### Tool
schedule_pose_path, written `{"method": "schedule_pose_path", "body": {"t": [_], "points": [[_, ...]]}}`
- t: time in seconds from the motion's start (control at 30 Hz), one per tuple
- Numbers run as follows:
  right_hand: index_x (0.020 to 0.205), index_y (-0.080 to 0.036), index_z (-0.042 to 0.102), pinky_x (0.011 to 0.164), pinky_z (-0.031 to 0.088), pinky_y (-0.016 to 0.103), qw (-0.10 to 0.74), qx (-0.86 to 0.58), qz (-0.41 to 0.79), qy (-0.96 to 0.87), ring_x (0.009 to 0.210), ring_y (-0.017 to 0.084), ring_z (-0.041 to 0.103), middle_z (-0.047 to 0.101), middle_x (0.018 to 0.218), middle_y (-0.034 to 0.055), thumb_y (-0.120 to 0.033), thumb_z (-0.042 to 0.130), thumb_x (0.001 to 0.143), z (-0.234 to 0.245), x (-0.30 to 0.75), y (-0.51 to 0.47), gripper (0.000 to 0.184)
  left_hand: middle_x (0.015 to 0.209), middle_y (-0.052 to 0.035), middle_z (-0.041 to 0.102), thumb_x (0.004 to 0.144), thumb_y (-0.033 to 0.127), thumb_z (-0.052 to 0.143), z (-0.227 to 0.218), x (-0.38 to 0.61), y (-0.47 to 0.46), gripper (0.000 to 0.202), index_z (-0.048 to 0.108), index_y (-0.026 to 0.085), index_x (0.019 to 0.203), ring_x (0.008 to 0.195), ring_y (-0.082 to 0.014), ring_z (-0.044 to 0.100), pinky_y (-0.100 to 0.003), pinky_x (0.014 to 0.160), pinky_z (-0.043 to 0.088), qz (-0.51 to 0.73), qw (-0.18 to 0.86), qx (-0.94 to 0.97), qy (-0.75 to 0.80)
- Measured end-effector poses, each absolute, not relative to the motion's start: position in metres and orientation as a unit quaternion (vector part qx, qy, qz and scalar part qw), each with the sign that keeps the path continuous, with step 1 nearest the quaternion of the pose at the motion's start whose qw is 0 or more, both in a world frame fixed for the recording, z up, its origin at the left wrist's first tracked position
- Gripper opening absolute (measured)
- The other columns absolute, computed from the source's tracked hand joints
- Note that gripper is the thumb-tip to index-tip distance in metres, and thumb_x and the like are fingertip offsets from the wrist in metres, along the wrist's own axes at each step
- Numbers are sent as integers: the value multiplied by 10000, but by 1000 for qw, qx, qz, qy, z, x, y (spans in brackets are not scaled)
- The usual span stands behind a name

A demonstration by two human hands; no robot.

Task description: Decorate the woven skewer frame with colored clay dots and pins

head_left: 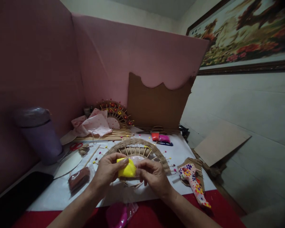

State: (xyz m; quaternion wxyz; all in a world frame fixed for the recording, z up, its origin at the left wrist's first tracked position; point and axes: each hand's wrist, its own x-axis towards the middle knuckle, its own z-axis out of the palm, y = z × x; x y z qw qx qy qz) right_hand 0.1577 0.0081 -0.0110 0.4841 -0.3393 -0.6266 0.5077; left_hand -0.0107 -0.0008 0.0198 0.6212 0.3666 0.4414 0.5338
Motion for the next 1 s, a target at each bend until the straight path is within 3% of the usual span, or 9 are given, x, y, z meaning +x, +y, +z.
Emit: {"method": "schedule_pose_path", "body": {"t": [0.13,0.37,0.63,0.8,1.0], "points": [[943,-187,717,371,378,200,462,-342,491,-654,417,90,474,558,541,-12,-169,636,704,-14,159,9,253,559,-29,655,457,304,833,20,-12,-1,338,635,120,660,473,-132,575,-221,461,425,532,622,369,440],[949,-206,712,484,414,245,418,-331,348,-771,475,110,490,568,551,-13,-133,606,743,-6,165,7,243,524,-8,639,437,301,841,24,-10,-3,336,635,124,634,446,-110,555,-199,438,398,534,615,369,448],[760,-140,628,373,387,170,418,-350,539,-642,395,65,500,620,607,0,-249,571,782,-10,158,6,124,537,-36,644,483,318,821,12,-11,4,303,639,127,631,466,-138,576,-229,462,418,495,631,406,437],[748,-126,621,363,375,153,417,-364,533,-640,392,60,510,609,590,-2,-363,554,817,-11,159,10,256,521,-35,636,484,343,818,5,-11,6,314,632,127,617,433,-129,556,-203,406,369,488,629,411,443],[719,-160,656,368,387,185,401,-350,529,-660,401,81,506,555,526,-29,-278,625,743,-2,162,9,124,529,-25,638,471,309,824,19,-8,-2,297,634,130,614,448,-121,558,-208,439,395,512,628,383,442]]}}
